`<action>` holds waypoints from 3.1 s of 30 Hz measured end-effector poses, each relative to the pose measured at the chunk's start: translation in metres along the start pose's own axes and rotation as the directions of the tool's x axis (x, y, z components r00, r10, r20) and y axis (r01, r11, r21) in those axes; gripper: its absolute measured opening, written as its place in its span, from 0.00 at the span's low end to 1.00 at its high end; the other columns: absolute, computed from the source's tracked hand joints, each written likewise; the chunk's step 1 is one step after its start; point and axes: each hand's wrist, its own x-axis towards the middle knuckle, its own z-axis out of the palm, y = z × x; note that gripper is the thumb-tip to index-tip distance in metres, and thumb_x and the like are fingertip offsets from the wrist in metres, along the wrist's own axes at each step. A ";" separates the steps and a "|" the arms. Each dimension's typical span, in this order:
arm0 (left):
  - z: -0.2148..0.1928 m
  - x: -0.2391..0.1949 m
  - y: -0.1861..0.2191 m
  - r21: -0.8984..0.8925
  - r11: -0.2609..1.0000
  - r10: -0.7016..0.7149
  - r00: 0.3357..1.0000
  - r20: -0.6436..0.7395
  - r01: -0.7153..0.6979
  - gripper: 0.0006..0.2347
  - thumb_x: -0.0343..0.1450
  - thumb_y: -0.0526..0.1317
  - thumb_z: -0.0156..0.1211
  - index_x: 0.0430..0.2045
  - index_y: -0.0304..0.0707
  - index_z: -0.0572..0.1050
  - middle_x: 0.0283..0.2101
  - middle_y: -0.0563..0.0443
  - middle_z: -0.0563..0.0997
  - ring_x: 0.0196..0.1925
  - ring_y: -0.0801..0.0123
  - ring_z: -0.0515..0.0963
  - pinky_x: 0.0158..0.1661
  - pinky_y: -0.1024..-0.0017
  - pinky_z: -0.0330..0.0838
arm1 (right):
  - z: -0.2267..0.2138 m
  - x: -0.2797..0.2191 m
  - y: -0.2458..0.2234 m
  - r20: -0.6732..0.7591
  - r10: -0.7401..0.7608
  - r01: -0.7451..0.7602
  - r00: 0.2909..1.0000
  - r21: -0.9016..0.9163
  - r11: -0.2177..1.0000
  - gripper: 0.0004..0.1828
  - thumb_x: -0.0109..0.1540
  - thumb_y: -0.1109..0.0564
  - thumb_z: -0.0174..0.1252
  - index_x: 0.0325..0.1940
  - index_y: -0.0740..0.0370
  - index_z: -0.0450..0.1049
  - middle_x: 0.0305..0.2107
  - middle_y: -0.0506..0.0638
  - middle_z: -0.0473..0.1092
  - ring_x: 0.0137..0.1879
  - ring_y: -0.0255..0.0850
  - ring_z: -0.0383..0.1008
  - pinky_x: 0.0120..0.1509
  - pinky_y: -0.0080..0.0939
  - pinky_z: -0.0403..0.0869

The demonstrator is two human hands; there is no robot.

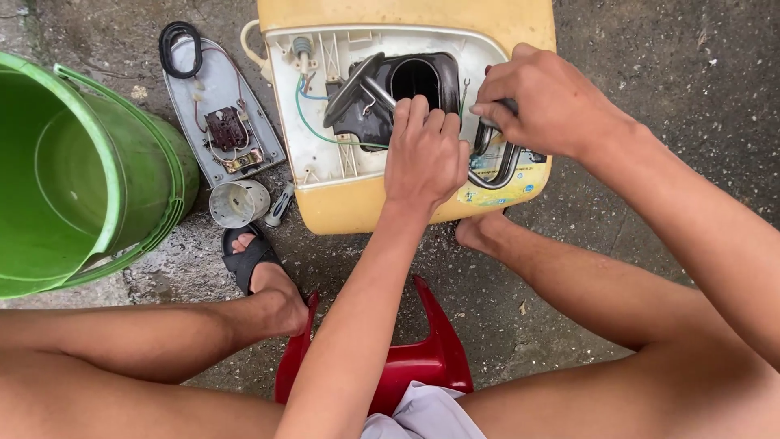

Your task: The person sits on a small red stool and uses a metal tool to manipulate a component inside a disassembled yellow appliance. The person holds the internal part with one hand while working with the tool in the other, with a green bucket and other parts nearby.

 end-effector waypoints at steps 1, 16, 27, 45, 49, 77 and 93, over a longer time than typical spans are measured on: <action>0.000 0.000 0.001 0.001 1.000 -0.003 1.000 -0.001 0.003 0.06 0.66 0.35 0.52 0.18 0.34 0.69 0.22 0.41 0.68 0.35 0.49 0.64 0.49 0.52 0.63 | -0.001 0.001 0.002 0.002 -0.002 0.002 1.000 -0.001 1.000 0.07 0.68 0.57 0.62 0.40 0.62 0.82 0.32 0.47 0.78 0.43 0.55 0.70 0.43 0.56 0.72; 0.001 -0.001 0.002 -0.017 1.000 -0.020 1.000 -0.021 0.020 0.06 0.65 0.34 0.52 0.17 0.34 0.69 0.22 0.41 0.68 0.35 0.49 0.65 0.49 0.53 0.64 | -0.001 0.000 0.014 -0.058 -0.011 0.004 0.998 -0.113 0.994 0.06 0.68 0.51 0.62 0.41 0.52 0.83 0.32 0.37 0.77 0.37 0.49 0.63 0.40 0.50 0.69; 0.002 -0.002 0.001 -0.009 1.000 -0.022 0.999 -0.026 0.022 0.06 0.65 0.34 0.52 0.17 0.33 0.70 0.21 0.42 0.68 0.34 0.51 0.63 0.49 0.53 0.64 | -0.016 0.004 0.033 -0.075 0.034 -0.044 0.997 -0.143 0.989 0.09 0.72 0.47 0.65 0.43 0.51 0.83 0.28 0.37 0.77 0.40 0.46 0.62 0.48 0.49 0.70; 0.003 -0.003 0.002 -0.018 0.999 -0.044 0.999 -0.010 0.044 0.07 0.65 0.34 0.51 0.15 0.33 0.69 0.20 0.42 0.67 0.33 0.53 0.62 0.46 0.54 0.62 | 0.002 -0.012 0.014 -0.575 0.097 0.028 0.812 0.204 0.979 0.03 0.70 0.69 0.66 0.42 0.68 0.82 0.40 0.56 0.79 0.44 0.45 0.73 0.54 0.48 0.62; 0.003 -0.002 0.001 -0.003 0.999 -0.041 0.999 -0.018 0.041 0.07 0.65 0.34 0.51 0.14 0.34 0.68 0.19 0.43 0.66 0.32 0.54 0.62 0.45 0.55 0.62 | 0.018 -0.006 0.016 -0.521 0.111 -0.001 0.846 0.206 0.979 0.04 0.71 0.66 0.64 0.41 0.65 0.81 0.41 0.52 0.79 0.42 0.44 0.71 0.52 0.46 0.61; 0.026 -0.004 0.000 0.003 0.995 -0.096 0.984 -0.150 0.097 0.06 0.61 0.37 0.50 0.14 0.34 0.71 0.16 0.42 0.65 0.33 0.52 0.70 0.51 0.54 0.65 | 0.025 -0.009 -0.011 -0.349 0.572 -0.305 0.742 0.584 0.752 0.01 0.70 0.62 0.68 0.44 0.58 0.82 0.09 0.47 0.62 0.15 0.36 0.64 0.31 0.29 0.63; 0.024 -0.002 0.002 0.000 0.995 -0.101 0.984 -0.150 0.102 0.06 0.60 0.37 0.51 0.12 0.34 0.69 0.15 0.42 0.64 0.33 0.50 0.70 0.50 0.54 0.65 | 0.058 -0.017 -0.038 -0.636 0.617 -0.272 0.464 0.561 0.782 0.12 0.64 0.72 0.65 0.50 0.66 0.83 0.41 0.54 0.80 0.25 0.29 0.55 0.27 0.34 0.60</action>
